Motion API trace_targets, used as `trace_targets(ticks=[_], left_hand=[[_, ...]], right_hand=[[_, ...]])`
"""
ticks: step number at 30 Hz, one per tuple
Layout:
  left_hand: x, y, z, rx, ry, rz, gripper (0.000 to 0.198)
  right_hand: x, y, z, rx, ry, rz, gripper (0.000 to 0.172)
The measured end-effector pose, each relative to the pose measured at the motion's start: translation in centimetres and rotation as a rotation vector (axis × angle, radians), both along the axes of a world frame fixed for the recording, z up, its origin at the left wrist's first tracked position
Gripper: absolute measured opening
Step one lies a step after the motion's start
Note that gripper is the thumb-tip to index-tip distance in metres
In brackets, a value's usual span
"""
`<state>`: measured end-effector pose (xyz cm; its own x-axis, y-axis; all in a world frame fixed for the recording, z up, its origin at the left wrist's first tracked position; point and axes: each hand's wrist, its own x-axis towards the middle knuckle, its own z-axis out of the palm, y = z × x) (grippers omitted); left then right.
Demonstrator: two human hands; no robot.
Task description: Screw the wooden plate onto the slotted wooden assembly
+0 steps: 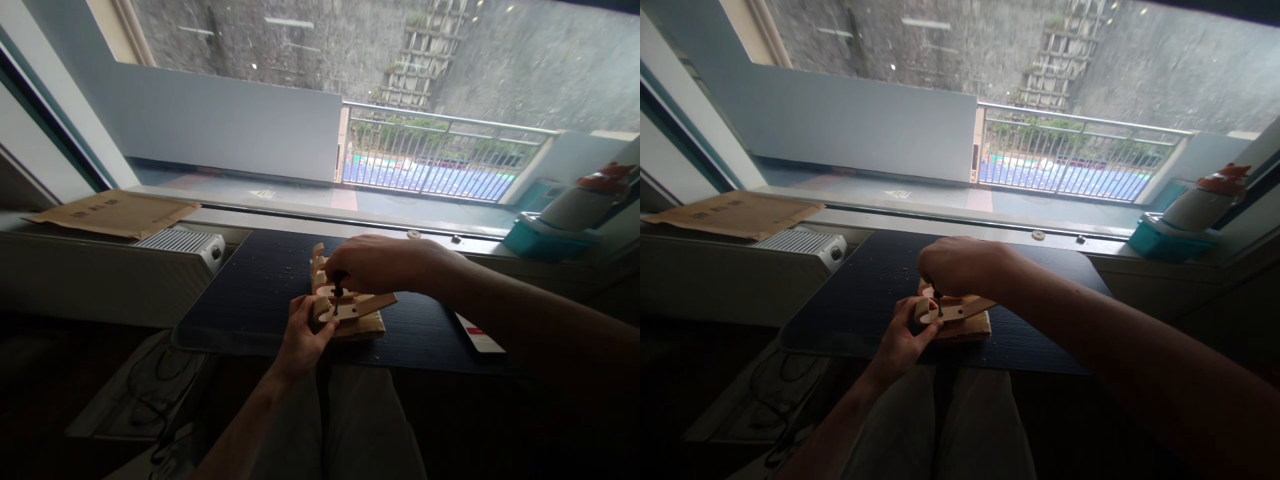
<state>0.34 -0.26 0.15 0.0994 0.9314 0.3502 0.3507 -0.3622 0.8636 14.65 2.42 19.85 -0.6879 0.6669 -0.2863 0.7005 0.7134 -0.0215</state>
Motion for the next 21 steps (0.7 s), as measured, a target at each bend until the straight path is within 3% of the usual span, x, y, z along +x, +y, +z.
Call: trace_targets(ticks=[11,21], left_hand=[[0.01,-0.01,0.11,-0.005,0.011,-0.005,0.022],[0.02,-0.03,0.2,-0.001,0.017,-0.004,0.024]], right_hand=[[0.43,0.32,-0.57,-0.035,0.065,-0.085,0.017],[0.25,-0.21,0.35,-0.016,0.039,-0.004,0.02]])
